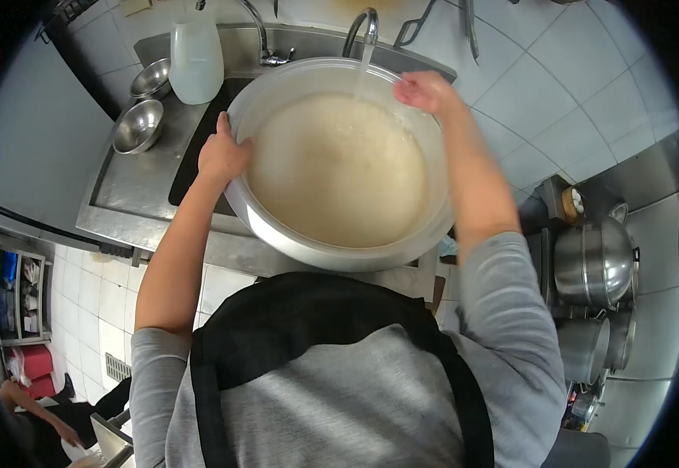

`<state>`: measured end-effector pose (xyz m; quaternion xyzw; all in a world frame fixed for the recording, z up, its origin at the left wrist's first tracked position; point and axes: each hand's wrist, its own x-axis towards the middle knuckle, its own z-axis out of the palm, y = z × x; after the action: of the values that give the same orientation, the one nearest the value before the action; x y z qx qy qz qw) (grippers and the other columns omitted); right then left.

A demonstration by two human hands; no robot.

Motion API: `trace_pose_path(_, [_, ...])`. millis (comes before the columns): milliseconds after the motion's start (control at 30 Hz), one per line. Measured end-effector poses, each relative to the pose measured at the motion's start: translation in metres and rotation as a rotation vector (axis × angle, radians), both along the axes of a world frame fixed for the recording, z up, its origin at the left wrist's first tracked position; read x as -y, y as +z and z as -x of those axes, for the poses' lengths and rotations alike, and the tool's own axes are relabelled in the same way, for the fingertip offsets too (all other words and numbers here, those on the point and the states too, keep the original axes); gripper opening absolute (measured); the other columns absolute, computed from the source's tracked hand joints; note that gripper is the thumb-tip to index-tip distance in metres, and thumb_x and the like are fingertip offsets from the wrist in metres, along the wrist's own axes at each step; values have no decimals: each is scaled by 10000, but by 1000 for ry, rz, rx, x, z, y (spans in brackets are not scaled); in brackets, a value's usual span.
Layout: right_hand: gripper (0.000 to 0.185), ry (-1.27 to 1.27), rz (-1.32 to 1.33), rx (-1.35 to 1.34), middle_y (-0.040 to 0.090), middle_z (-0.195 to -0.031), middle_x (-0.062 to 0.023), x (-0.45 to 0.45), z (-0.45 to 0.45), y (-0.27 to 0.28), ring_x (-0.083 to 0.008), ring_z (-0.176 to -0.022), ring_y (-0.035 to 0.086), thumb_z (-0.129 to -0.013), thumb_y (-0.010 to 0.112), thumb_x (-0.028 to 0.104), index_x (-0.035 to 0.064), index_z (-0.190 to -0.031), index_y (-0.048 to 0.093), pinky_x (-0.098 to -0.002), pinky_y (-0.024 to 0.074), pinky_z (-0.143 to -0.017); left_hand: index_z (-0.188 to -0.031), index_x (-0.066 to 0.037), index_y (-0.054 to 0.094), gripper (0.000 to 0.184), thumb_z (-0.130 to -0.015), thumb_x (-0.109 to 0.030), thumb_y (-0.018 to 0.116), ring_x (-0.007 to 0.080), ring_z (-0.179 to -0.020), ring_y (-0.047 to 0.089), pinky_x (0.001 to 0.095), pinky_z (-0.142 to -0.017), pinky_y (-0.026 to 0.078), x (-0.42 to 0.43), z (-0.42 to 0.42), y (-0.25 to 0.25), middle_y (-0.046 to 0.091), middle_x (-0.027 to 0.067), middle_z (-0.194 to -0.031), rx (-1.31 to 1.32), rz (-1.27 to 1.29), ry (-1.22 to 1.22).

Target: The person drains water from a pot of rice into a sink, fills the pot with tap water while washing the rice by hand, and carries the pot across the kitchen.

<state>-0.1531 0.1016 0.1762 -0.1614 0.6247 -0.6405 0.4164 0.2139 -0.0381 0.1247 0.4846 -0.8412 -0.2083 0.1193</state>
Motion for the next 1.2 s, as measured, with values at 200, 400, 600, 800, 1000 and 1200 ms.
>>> trace_pose_path(200, [233,465,-768,-643,612,-748,-195,-61,29,29,-266,-600,618,-793,569,160,-70,-824,587,-372,541,-562,-1403,-59,157,835,-758,-396,566,368,-1022,555,410,-876,443,1,1,-4,544,254,-1123,-7,21,-3])
trace_pose_path(400, [267,968,-865,-348,630,-924,-167,-77,-38,13,-248,-782,637,-832,535,178,-32,-988,589,-375,540,-671,-1403,-61,159,831,-760,-389,570,365,-1016,559,409,-873,445,-2,0,2,545,251,-1121,20,-11,7])
trace_pose_path(600, [600,685,-703,-470,517,-1185,-217,-60,-11,-11,-311,-998,560,-869,452,467,-17,-1225,458,-445,483,-805,-1406,-77,163,826,-764,-396,572,366,-1030,551,408,-881,441,-3,1,4,539,253,-1130,26,-35,12])
trace_pose_path(800, [1007,993,-849,-324,305,-1373,-248,5,-111,-15,-388,-1217,371,-703,361,801,59,-1380,284,-532,288,-985,-1405,-79,170,819,-764,-387,577,367,-1019,556,411,-871,440,-3,0,2,550,247,-1122,26,1,30])
trace_pose_path(1000, [1007,950,-849,-355,125,-1454,-206,22,-132,-67,-361,-1347,83,-712,364,794,97,-1416,185,-570,69,-1042,-1400,-76,180,824,-765,-409,586,363,-1018,558,412,-873,438,-2,0,0,558,244,-1116,21,26,39])
trace_pose_path(1200, [858,1151,-665,-520,135,-1480,-126,25,-138,-70,-270,-1368,89,-800,339,714,140,-1421,193,-551,92,-1053,-1351,14,220,826,-735,-357,626,330,-955,599,421,-817,479,-4,-5,9,591,215,-1057,54,-36,84])
